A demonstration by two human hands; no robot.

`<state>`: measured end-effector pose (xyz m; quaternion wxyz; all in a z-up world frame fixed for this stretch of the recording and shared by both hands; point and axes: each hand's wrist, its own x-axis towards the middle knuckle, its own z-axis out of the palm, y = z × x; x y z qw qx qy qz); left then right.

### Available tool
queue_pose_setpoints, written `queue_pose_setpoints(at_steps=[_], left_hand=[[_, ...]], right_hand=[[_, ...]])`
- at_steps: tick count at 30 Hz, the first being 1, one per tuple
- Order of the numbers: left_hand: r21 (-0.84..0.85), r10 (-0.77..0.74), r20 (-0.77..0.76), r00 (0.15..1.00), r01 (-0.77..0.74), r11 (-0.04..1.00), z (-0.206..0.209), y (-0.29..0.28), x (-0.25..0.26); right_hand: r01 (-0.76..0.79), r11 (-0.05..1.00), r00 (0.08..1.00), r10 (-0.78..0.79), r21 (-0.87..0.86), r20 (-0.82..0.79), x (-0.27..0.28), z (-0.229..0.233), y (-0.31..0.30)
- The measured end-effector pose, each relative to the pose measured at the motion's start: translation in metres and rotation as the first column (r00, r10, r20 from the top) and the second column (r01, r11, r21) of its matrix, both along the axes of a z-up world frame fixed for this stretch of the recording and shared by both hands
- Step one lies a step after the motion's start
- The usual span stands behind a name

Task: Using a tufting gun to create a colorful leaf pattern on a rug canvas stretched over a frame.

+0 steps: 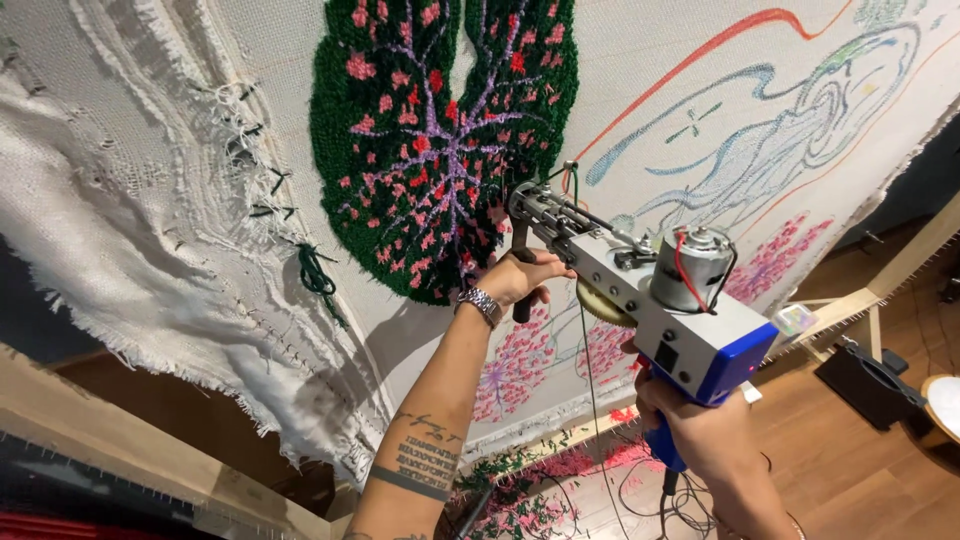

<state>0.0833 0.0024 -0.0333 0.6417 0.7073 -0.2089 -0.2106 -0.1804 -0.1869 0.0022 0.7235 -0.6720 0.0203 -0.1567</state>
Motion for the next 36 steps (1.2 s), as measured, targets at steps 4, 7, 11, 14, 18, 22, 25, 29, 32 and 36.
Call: queue_pose_setpoints(at_steps=[4,7,11,14,18,22,25,29,32,36], left_hand=[[-0.036,0.001,0.034,0.999,0.001,0.999,-0.006,0.004,0.01],[-0.049,0.011,0.043,0.999,-0.009,0.999,-0.003,0.004,0.009],[0.026,0.033,0.024,0.999,-0.034,0.999,0.004,0.005,0.009],[0.045,0.05,0.053,0.997,-0.052,0.998,0.003,0.008,0.012],[0.034,0.014,0.06,0.998,-0.016,0.999,0.01,0.008,0.007],[-0.001,-0.028,0.033,0.999,0.028,1.0,0.022,0.005,-0.017],[-0.054,-0.127,0.01,0.992,0.128,0.99,0.029,-0.006,-0.039],[-0.185,-0.416,0.064,0.907,0.421,0.888,0.032,-0.02,-0.057],[-0.212,-0.465,0.05,0.884,0.465,0.86,0.037,-0.027,-0.071],[-0.121,-0.419,0.036,0.907,0.42,0.899,0.043,-0.036,-0.087]], right_hand=[[-0.036,0.999,0.999,0.035,0.035,0.029,0.009,-0.018,-0.007],[-0.016,0.999,1.0,0.017,-0.038,0.024,0.008,-0.014,-0.002],[0.05,0.998,0.999,-0.051,-0.034,-0.014,0.01,-0.016,0.002],[0.016,1.0,0.999,-0.016,-0.012,0.032,0.011,-0.02,0.001],[-0.038,0.997,0.994,0.03,0.074,0.108,0.008,-0.022,-0.003],[-0.083,0.977,0.995,0.072,0.195,0.062,-0.005,-0.011,-0.019],[-0.148,0.962,0.987,0.131,0.228,0.089,-0.018,-0.011,-0.046],[-0.142,0.972,0.989,0.134,0.189,0.057,-0.043,-0.004,-0.074],[-0.152,0.968,0.988,0.141,0.197,0.068,-0.051,-0.02,-0.096],[-0.105,0.953,0.994,0.111,0.285,-0.003,-0.058,-0.022,-0.106]])
